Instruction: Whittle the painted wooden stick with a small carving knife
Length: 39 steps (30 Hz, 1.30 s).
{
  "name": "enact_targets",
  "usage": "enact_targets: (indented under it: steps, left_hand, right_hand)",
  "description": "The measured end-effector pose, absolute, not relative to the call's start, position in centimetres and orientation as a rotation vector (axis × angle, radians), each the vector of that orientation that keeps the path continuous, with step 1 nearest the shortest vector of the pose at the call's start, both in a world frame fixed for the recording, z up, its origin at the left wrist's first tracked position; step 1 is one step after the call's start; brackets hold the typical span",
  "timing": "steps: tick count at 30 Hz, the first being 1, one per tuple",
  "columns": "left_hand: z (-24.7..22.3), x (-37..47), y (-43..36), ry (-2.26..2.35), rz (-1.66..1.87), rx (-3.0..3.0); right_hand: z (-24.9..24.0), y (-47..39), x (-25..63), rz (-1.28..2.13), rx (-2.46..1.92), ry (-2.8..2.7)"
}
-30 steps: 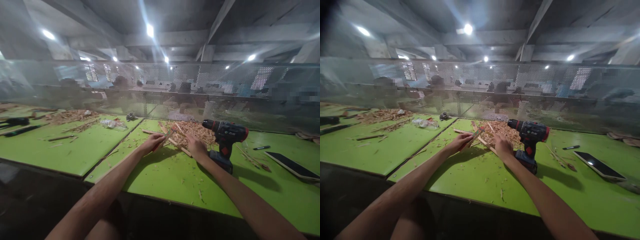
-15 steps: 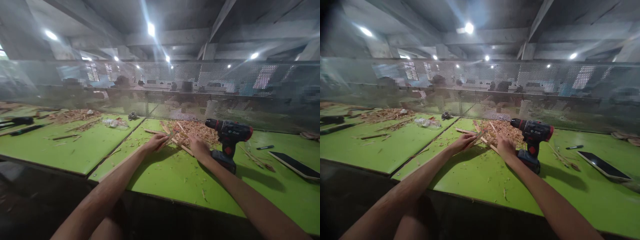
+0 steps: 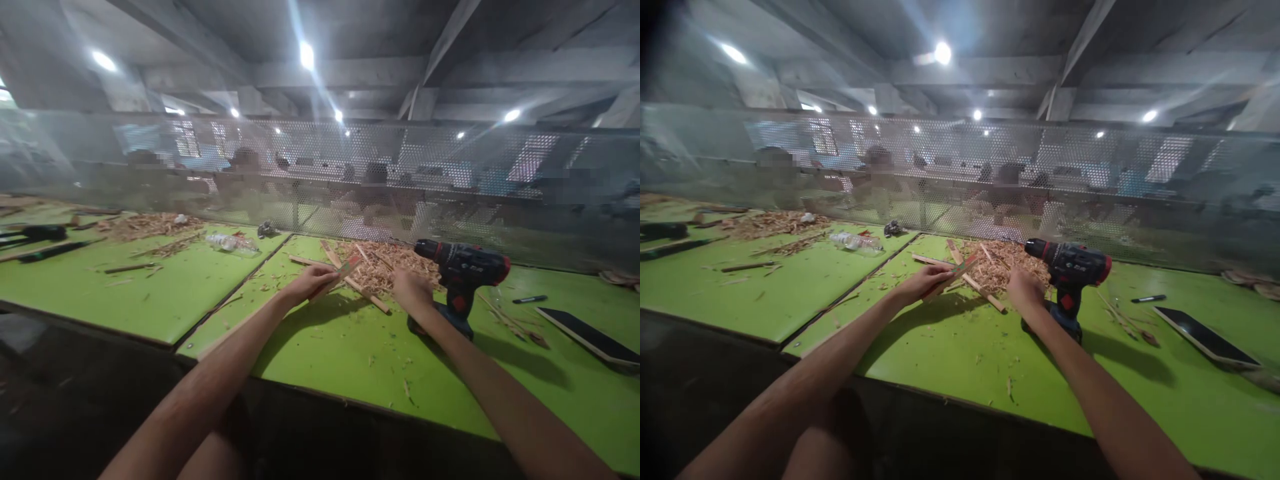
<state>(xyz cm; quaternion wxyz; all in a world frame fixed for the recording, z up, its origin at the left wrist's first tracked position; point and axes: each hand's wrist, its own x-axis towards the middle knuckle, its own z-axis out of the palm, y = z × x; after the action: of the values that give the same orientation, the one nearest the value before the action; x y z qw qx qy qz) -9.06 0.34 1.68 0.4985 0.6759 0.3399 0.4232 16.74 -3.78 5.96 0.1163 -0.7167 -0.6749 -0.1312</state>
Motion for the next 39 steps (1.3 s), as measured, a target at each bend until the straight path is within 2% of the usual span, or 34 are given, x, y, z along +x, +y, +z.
enact_targets:
  steps: [7,11,25,36,39]
  left_hand:
    - [1.0,-9.1,1.0,0.831,1.064,1.552]
    - [0.5,-8.8,1.1,0.81,1.073,1.543]
    - [1.0,-8.7,0.1,0.807,1.089,1.622]
    - [1.5,-9.3,0.1,0.8,1.047,1.607]
    - [1.5,-9.7,0.2,0.809,1.047,1.568]
  right_hand:
    - [4.4,-3.0,16.5,-0.201,-1.546,-2.118]
    - [3.6,-3.0,16.2,-0.127,-1.388,-2.202]
    - [4.0,-3.0,16.8,-0.375,-1.635,-2.034]
    - [5.1,-3.3,17.2,-0.351,-1.87,-1.87]
    - [5.3,-3.3,17.1,-0.287,-1.716,-1.89]
